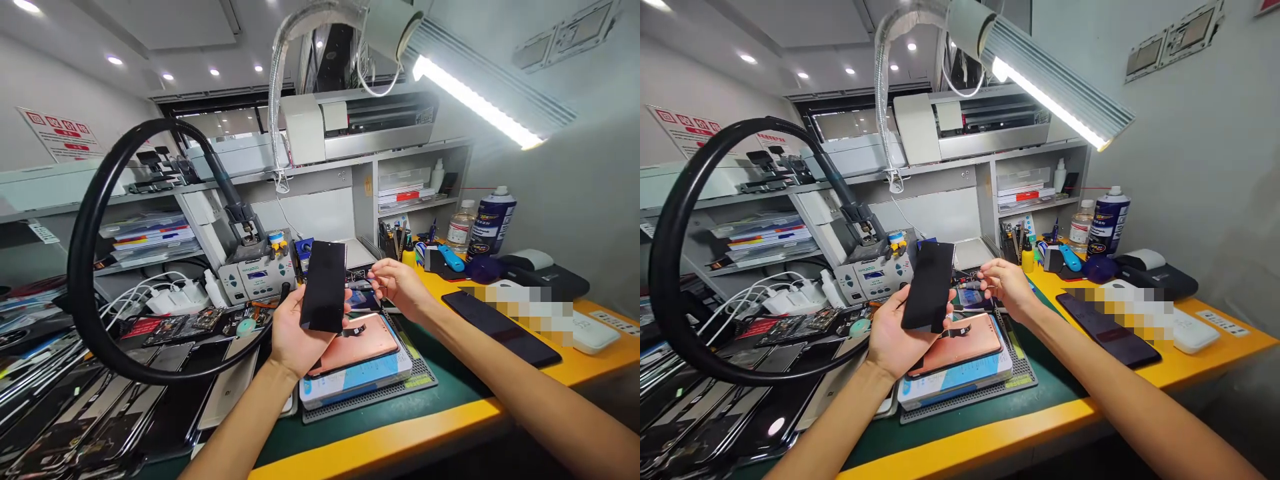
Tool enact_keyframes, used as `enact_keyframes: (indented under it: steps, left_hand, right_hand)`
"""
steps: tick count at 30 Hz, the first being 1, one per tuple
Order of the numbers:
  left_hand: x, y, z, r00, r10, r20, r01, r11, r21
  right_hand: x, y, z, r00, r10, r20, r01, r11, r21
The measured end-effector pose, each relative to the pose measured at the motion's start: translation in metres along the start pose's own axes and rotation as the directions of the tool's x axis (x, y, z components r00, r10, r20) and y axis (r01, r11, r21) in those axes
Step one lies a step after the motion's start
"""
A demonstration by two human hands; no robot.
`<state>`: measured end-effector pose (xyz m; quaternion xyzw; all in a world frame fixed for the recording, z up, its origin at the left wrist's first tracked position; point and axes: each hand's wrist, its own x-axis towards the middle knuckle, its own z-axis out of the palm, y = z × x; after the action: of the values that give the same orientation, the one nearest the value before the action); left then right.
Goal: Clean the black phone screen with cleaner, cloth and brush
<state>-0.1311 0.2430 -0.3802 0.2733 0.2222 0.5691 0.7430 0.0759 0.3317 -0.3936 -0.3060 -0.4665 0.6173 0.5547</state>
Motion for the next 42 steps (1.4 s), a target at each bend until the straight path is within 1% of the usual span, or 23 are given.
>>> enact_keyframes:
  steps: [2,4,5,7,9,10,12,14,16,18,20,21,22,24,27,28,30,33,35,37,40,42]
  left_hand:
    - [-0.001,0.002,-0.001,1.0,0.001,0.003,-0.001,1.0,0.0]
    - [-0.002,0.004,-0.003,1.0,0.016,0.006,-0.016,1.0,-0.006]
    - [-0.002,0.006,-0.004,1.0,0.027,0.007,-0.027,1.0,-0.01]
    - [-0.002,0.009,-0.006,0.999,0.05,0.01,-0.049,0.999,-0.022]
    - [-0.003,0.013,-0.007,0.998,0.067,0.009,-0.067,0.997,-0.025]
    - [-0.003,0.015,-0.007,0.997,0.08,0.002,-0.08,0.997,-0.016]
    - [-0.003,0.018,-0.007,0.993,0.116,-0.017,-0.116,0.993,0.018]
    - [-0.005,0.021,-0.008,0.988,0.152,-0.031,-0.15,0.987,0.054]
    - [-0.006,0.023,-0.009,0.985,0.168,-0.037,-0.165,0.984,0.067]
    - [-0.006,0.024,-0.011,0.985,0.165,-0.045,-0.162,0.984,0.071]
    - [-0.006,0.024,-0.012,0.986,0.158,-0.059,-0.153,0.985,0.075]
    - [-0.005,0.023,-0.012,0.986,0.155,-0.066,-0.15,0.986,0.077]
    - [-0.005,0.022,-0.012,0.986,0.153,-0.069,-0.147,0.986,0.079]
    - [-0.004,0.02,-0.012,0.988,0.149,-0.051,-0.145,0.986,0.077]
    - [-0.004,0.018,-0.009,0.99,0.143,-0.005,-0.142,0.987,0.074]
    - [-0.004,0.017,-0.009,0.99,0.142,-0.014,-0.14,0.986,0.087]
    - [-0.003,0.015,-0.008,0.988,0.136,-0.07,-0.125,0.983,0.132]
    - [-0.001,0.008,-0.01,0.976,0.129,-0.175,-0.092,0.974,0.206]
    - [0.0,0.002,-0.01,0.966,0.139,-0.22,-0.082,0.965,0.249]
    - [-0.001,-0.003,-0.009,0.959,0.151,-0.239,-0.078,0.953,0.292]
    - [-0.004,-0.009,-0.005,0.96,0.154,-0.234,-0.068,0.938,0.34]
    - [-0.006,-0.011,-0.003,0.959,0.159,-0.234,-0.067,0.93,0.361]
  right_hand:
    - [0.006,-0.001,-0.006,0.998,-0.025,-0.061,0.022,0.999,-0.048]
    - [0.013,-0.004,-0.017,0.985,-0.066,-0.157,0.047,0.991,-0.123]
    - [0.018,-0.007,-0.024,0.972,-0.095,-0.214,0.059,0.983,-0.172]
    - [0.027,-0.013,-0.039,0.931,-0.165,-0.325,0.068,0.954,-0.291]
    - [0.035,-0.018,-0.055,0.894,-0.218,-0.392,0.034,0.904,-0.425]
    - [0.038,-0.02,-0.061,0.885,-0.233,-0.404,0.004,0.87,-0.494]
    - [0.042,-0.023,-0.071,0.894,-0.231,-0.383,-0.065,0.78,-0.622]
    - [0.042,-0.024,-0.077,0.931,-0.173,-0.321,-0.128,0.669,-0.732]
    - [0.04,-0.024,-0.08,0.966,-0.061,-0.25,-0.176,0.552,-0.815]
    - [0.037,-0.023,-0.081,0.979,0.063,-0.192,-0.199,0.455,-0.868]
    - [0.034,-0.022,-0.081,0.977,0.16,-0.144,-0.197,0.399,-0.896]
    - [0.033,-0.021,-0.081,0.974,0.19,-0.121,-0.188,0.388,-0.902]
    - [0.033,-0.02,-0.08,0.973,0.208,-0.098,-0.175,0.391,-0.904]
    - [0.031,-0.02,-0.078,0.977,0.207,-0.052,-0.139,0.433,-0.891]
    - [0.026,-0.024,-0.067,0.992,0.122,0.019,-0.055,0.573,-0.818]
    - [0.023,-0.026,-0.061,0.995,0.086,0.045,-0.019,0.63,-0.777]
    - [0.017,-0.027,-0.045,0.995,0.021,0.098,0.05,0.737,-0.673]
    - [0.007,-0.022,-0.017,0.987,-0.043,0.156,0.118,0.849,-0.515]
    - [0.0,-0.015,0.0,0.982,-0.076,0.174,0.146,0.887,-0.438]
    - [-0.006,-0.007,0.013,0.976,-0.115,0.186,0.181,0.903,-0.389]
    - [-0.017,0.002,0.025,0.96,-0.171,0.22,0.245,0.897,-0.369]
    - [-0.026,0.005,0.03,0.948,-0.188,0.258,0.277,0.886,-0.371]
